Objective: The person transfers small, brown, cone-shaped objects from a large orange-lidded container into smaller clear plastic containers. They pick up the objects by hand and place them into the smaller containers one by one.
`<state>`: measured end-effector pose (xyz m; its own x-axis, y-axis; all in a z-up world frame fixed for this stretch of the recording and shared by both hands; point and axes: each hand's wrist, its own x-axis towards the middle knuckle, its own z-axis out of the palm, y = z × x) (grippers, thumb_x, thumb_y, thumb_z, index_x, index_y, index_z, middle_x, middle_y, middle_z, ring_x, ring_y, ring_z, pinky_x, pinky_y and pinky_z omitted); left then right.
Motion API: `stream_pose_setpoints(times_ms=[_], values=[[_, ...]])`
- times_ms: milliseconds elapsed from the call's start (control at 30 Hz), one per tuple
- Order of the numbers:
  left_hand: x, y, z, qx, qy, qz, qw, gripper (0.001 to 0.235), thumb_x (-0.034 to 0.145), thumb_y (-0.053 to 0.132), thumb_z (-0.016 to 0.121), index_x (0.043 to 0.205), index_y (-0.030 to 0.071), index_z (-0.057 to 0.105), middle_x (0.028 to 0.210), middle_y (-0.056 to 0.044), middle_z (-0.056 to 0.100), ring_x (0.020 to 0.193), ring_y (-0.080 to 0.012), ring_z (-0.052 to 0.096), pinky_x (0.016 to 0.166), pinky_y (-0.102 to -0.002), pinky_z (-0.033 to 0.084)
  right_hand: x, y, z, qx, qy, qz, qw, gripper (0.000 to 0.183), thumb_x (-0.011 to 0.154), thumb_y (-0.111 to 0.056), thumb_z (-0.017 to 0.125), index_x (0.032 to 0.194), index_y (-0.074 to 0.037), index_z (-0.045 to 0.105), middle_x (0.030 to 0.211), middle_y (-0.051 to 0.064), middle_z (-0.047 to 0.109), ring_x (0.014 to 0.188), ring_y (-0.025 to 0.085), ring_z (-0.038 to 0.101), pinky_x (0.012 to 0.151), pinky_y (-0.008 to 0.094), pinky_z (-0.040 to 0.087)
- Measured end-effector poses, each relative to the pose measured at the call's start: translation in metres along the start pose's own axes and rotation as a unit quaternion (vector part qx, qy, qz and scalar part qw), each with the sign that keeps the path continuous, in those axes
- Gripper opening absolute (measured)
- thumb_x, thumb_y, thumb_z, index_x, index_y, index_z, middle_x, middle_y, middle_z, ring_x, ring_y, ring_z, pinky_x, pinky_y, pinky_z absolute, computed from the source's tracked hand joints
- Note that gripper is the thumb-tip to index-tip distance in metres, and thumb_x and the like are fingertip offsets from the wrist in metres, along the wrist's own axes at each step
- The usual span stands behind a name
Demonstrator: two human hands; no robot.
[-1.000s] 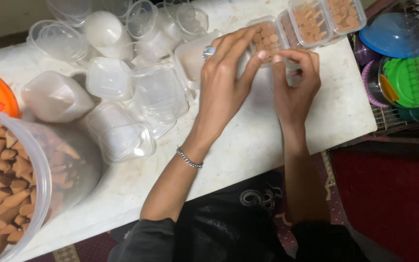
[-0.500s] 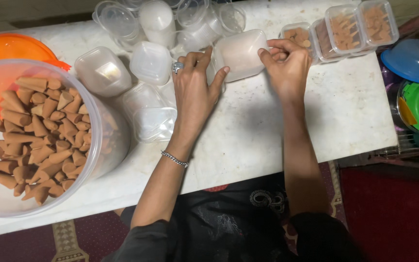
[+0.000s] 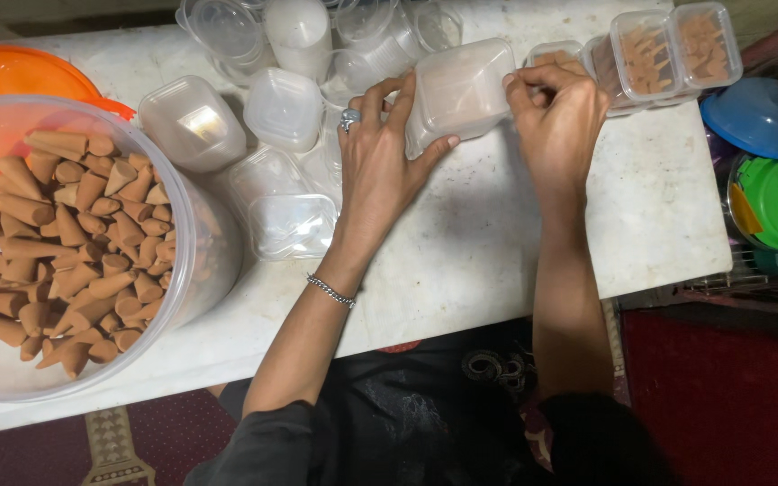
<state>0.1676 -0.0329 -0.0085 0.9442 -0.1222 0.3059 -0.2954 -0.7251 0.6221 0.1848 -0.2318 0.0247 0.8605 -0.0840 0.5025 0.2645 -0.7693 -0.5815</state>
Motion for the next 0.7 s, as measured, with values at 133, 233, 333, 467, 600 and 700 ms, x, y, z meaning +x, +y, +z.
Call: stream_pose_setpoints(times_ms=[133, 233, 333, 467, 600, 700], values=[[0.001, 0.001, 0.004, -0.014, 0.005, -0.007, 1.000, 0.078, 0.086, 0.051, 0.080, 0.146, 0.013, 0.047, 0.136, -0.008, 0.052, 0.119, -0.0289, 0.052, 0.092, -0.054, 0.048, -0.001, 0.002, -0.001, 0.028, -0.014, 0.086, 0.996, 0.006, 0.095, -0.006, 0.078, 0.092, -0.001, 0.080, 0.061, -0.004, 0.057, 0.057, 0.006, 0.049, 0.063, 0.024, 0.051], [0.002, -0.001, 0.007, -0.028, 0.011, -0.005, 1.000, 0.079, 0.088, 0.049, 0.079, 0.147, 0.010, 0.044, 0.137, -0.010, 0.055, 0.127, -0.0351, 0.050, 0.095, -0.056, 0.047, 0.001, -0.007, -0.006, 0.034, -0.035, 0.097, 0.994, 0.004, 0.094, -0.005, 0.079, 0.091, -0.002, 0.079, 0.064, -0.002, 0.061, 0.059, 0.006, 0.053, 0.055, 0.023, 0.055], [0.004, 0.000, 0.007, -0.055, 0.022, 0.003, 0.998, 0.079, 0.086, 0.045, 0.081, 0.145, 0.010, 0.044, 0.136, -0.010, 0.058, 0.127, -0.0349, 0.052, 0.095, -0.052, 0.047, 0.003, -0.014, -0.011, 0.015, -0.053, 0.073, 0.996, 0.007, 0.093, -0.002, 0.076, 0.087, 0.000, 0.075, 0.076, 0.002, 0.074, 0.064, 0.008, 0.062, 0.071, 0.027, 0.055], [0.008, 0.001, 0.008, -0.079, 0.020, 0.001, 0.997, 0.087, 0.081, 0.042, 0.088, 0.145, 0.009, 0.040, 0.141, -0.010, 0.057, 0.130, -0.0347, 0.052, 0.097, -0.052, 0.047, 0.006, -0.011, -0.013, 0.011, -0.061, 0.067, 0.996, 0.011, 0.095, -0.007, 0.078, 0.087, -0.003, 0.073, 0.078, 0.002, 0.074, 0.062, 0.010, 0.067, 0.071, 0.027, 0.054], [0.011, -0.002, 0.016, -0.075, 0.009, 0.004, 0.997, 0.111, 0.077, 0.039, 0.096, 0.156, 0.012, 0.022, 0.147, -0.009, 0.054, 0.131, -0.0339, 0.051, 0.102, -0.049, 0.047, 0.008, -0.003, -0.012, -0.010, -0.060, 0.041, 0.997, 0.006, 0.092, -0.009, 0.082, 0.089, -0.006, 0.079, 0.084, 0.001, 0.073, 0.059, 0.009, 0.051, 0.064, 0.027, 0.046], [0.014, -0.003, 0.014, -0.081, 0.006, 0.020, 0.997, 0.105, 0.076, 0.042, 0.095, 0.153, 0.013, 0.030, 0.143, -0.007, 0.058, 0.128, -0.0316, 0.051, 0.105, -0.047, 0.042, 0.009, -0.002, -0.012, -0.002, -0.067, 0.048, 0.997, 0.006, 0.094, -0.010, 0.081, 0.091, -0.005, 0.079, 0.082, 0.002, 0.074, 0.063, 0.009, 0.056, 0.062, 0.027, 0.049]])
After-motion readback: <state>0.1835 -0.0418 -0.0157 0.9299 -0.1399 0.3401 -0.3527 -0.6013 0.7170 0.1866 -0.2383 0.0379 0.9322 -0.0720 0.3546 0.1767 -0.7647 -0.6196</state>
